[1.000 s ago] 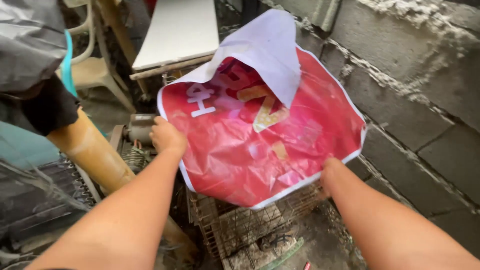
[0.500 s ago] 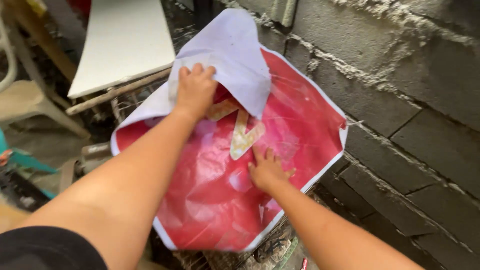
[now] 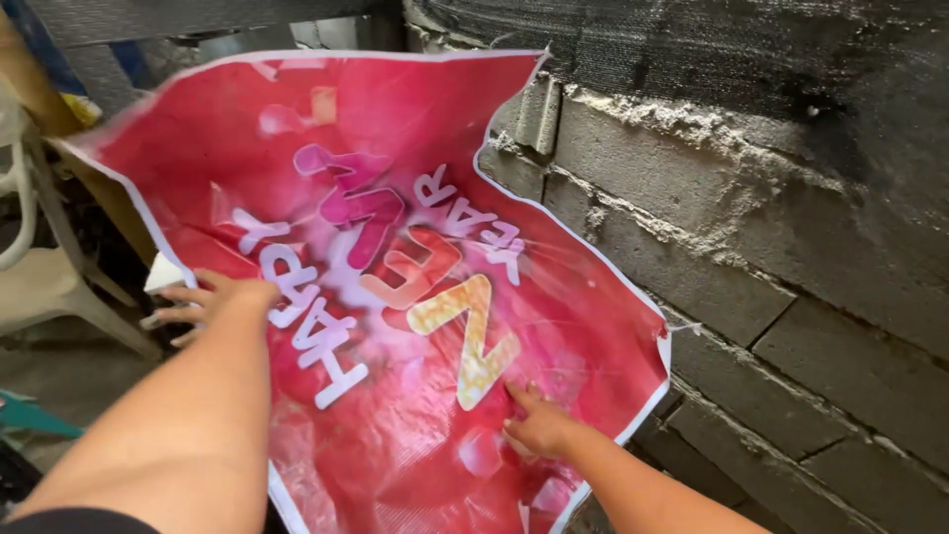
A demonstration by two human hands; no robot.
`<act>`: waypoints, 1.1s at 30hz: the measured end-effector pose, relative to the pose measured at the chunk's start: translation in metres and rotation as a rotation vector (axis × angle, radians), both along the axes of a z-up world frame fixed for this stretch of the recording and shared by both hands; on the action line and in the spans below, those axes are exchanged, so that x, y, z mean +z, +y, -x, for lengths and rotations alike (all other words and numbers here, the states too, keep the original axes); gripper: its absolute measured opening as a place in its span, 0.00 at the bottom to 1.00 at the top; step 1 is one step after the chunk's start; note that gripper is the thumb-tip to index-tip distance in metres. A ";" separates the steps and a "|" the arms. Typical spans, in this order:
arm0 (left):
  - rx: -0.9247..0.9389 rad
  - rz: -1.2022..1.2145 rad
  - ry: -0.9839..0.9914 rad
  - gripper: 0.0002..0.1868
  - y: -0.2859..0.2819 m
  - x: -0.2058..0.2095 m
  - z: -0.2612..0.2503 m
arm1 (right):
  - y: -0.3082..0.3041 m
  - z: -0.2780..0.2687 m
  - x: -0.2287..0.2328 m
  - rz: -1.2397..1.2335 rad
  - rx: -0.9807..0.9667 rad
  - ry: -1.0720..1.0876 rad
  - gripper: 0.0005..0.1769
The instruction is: Moving and organizing various items such as chairs, boards, and a banner in a cluttered storage area.
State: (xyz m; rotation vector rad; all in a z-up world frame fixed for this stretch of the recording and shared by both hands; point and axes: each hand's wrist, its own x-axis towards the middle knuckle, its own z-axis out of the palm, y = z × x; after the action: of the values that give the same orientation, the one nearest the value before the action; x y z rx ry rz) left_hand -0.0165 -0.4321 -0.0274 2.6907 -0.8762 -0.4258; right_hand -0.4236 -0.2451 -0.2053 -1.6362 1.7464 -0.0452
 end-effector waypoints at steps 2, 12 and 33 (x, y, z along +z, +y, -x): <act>-0.068 -0.046 0.045 0.66 0.023 -0.005 0.003 | -0.002 0.000 -0.006 0.015 0.020 -0.001 0.46; -0.314 0.089 0.016 0.54 0.040 -0.013 -0.023 | 0.018 -0.024 0.039 -0.046 -0.211 -0.109 0.48; 0.072 0.412 0.185 0.25 0.146 -0.113 -0.005 | 0.056 0.053 -0.054 -0.192 -1.624 -0.767 0.30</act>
State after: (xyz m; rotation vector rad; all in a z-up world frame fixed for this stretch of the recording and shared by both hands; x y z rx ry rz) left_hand -0.0118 -0.2865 -0.1406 2.2587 -0.7200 -0.4182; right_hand -0.4768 -0.1887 -0.2598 0.2958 1.8178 -1.0293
